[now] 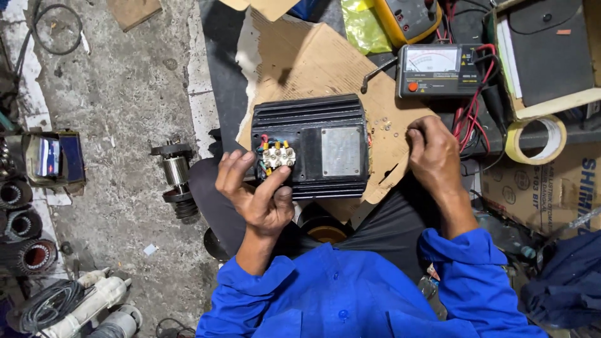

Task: A person is seen adjusting the wiring and connections on an electronic motor controller, using a multimeter to check values and handling small screws.

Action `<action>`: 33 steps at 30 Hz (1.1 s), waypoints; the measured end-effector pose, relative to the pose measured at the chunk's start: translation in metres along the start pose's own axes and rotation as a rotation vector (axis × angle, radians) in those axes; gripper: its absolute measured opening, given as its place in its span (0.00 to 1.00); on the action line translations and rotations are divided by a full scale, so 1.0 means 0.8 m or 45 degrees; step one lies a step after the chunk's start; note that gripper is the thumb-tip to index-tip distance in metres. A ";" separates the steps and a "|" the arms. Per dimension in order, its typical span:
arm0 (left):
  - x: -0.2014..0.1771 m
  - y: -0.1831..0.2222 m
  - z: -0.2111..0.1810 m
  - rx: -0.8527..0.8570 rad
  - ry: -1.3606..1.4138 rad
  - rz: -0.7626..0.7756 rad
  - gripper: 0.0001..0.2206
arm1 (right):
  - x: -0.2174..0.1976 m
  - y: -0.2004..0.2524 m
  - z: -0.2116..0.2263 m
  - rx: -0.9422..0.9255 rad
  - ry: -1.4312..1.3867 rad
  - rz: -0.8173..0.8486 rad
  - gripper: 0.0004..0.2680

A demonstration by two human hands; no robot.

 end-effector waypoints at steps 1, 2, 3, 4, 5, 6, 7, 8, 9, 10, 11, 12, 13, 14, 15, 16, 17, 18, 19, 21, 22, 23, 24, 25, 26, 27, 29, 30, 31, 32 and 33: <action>0.001 0.000 -0.001 0.002 0.004 0.003 0.16 | 0.004 0.000 -0.006 0.005 0.000 -0.003 0.01; 0.001 -0.001 0.000 -0.008 0.005 0.008 0.17 | 0.010 0.000 -0.008 -0.059 0.004 0.009 0.02; 0.001 -0.001 0.000 -0.018 0.002 0.013 0.17 | 0.016 0.001 -0.009 -0.125 0.006 0.024 0.03; 0.001 -0.002 -0.001 -0.018 0.002 0.017 0.17 | 0.019 -0.001 -0.011 -0.122 0.004 0.024 0.03; 0.002 -0.004 -0.002 -0.020 0.008 0.013 0.17 | 0.022 -0.001 -0.009 -0.174 0.050 0.024 0.03; 0.002 -0.005 -0.002 -0.023 0.014 0.010 0.18 | 0.026 -0.002 -0.008 -0.226 0.097 0.023 0.03; 0.002 -0.004 -0.002 -0.021 0.011 0.012 0.18 | 0.023 -0.003 -0.002 -0.226 0.093 0.023 0.03; 0.002 -0.004 -0.001 -0.018 0.009 0.006 0.18 | 0.020 -0.004 0.005 -0.233 0.099 0.009 0.03; 0.001 -0.003 0.000 -0.017 0.006 -0.001 0.18 | 0.018 -0.005 0.012 -0.241 0.105 -0.003 0.03; 0.001 -0.003 0.000 -0.016 0.003 0.000 0.18 | 0.021 -0.003 0.010 -0.242 0.102 -0.002 0.03; 0.001 -0.004 0.000 -0.020 -0.001 -0.002 0.18 | 0.024 -0.001 0.008 -0.256 0.127 -0.011 0.03; 0.001 -0.004 -0.001 -0.025 -0.005 -0.003 0.18 | 0.027 0.001 0.006 -0.270 0.152 -0.019 0.02; 0.001 -0.003 -0.001 -0.026 -0.003 -0.001 0.18 | 0.027 0.002 0.006 -0.267 0.153 -0.019 0.02; 0.000 -0.003 -0.001 -0.034 -0.008 -0.004 0.18 | 0.028 0.003 0.007 -0.269 0.136 -0.010 0.02; 0.000 -0.003 -0.001 -0.043 -0.013 -0.006 0.19 | 0.028 0.004 0.008 -0.272 0.118 -0.001 0.02; 0.000 -0.003 -0.002 -0.044 -0.010 -0.003 0.19 | 0.026 0.004 0.009 -0.268 0.119 -0.001 0.02; 0.000 -0.004 -0.002 -0.045 -0.007 0.003 0.19 | 0.023 0.002 0.009 -0.233 0.061 -0.021 0.03; 0.000 -0.004 -0.002 -0.046 -0.004 0.009 0.19 | 0.020 0.001 0.009 -0.199 0.003 -0.040 0.04; 0.000 -0.005 -0.002 -0.048 -0.006 0.009 0.19 | 0.019 0.002 0.004 -0.200 0.002 -0.039 0.04; 0.000 -0.005 -0.002 -0.051 -0.001 -0.001 0.19 | 0.016 0.005 -0.008 -0.162 0.014 -0.062 0.05; -0.001 -0.005 -0.001 -0.053 -0.004 0.000 0.19 | 0.016 0.007 -0.007 -0.163 0.012 -0.059 0.05; -0.001 -0.004 -0.001 -0.048 -0.001 0.003 0.19 | 0.015 0.008 -0.006 -0.163 0.011 -0.043 0.05; 0.000 -0.003 0.000 -0.042 0.001 0.006 0.19 | 0.015 0.009 -0.006 -0.163 0.009 -0.027 0.06; -0.001 -0.003 -0.001 -0.043 0.003 0.007 0.19 | 0.014 0.009 -0.002 -0.161 0.010 -0.027 0.06; -0.001 -0.003 0.000 -0.051 0.006 0.010 0.19 | 0.013 0.010 0.003 -0.180 0.034 -0.010 0.06; -0.001 -0.003 0.000 -0.058 0.005 0.010 0.19 | 0.014 0.009 0.008 -0.201 0.055 0.008 0.06; -0.001 -0.004 0.000 -0.048 0.002 0.010 0.19 | 0.020 0.011 0.001 -0.236 0.089 -0.009 0.05; 0.000 -0.005 0.000 -0.039 0.000 0.010 0.19 | 0.022 0.013 -0.002 -0.269 0.125 -0.025 0.04; 0.000 -0.004 0.000 -0.039 0.000 0.009 0.19 | 0.024 0.013 -0.002 -0.270 0.126 -0.026 0.04; 0.000 -0.004 0.000 -0.038 0.002 0.009 0.19 | 0.025 0.013 -0.003 -0.272 0.117 -0.031 0.03; -0.001 -0.003 0.001 -0.038 0.002 0.009 0.19 | 0.026 0.013 -0.002 -0.275 0.108 -0.035 0.03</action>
Point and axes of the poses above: each hand's wrist, its own y-axis away from the middle knuckle, its own x-axis out of the palm, z = x × y, the point moved 5 cm from there along -y, towards the middle knuckle, and after that the axes turned 4 degrees about x, right-handed, at the moved point
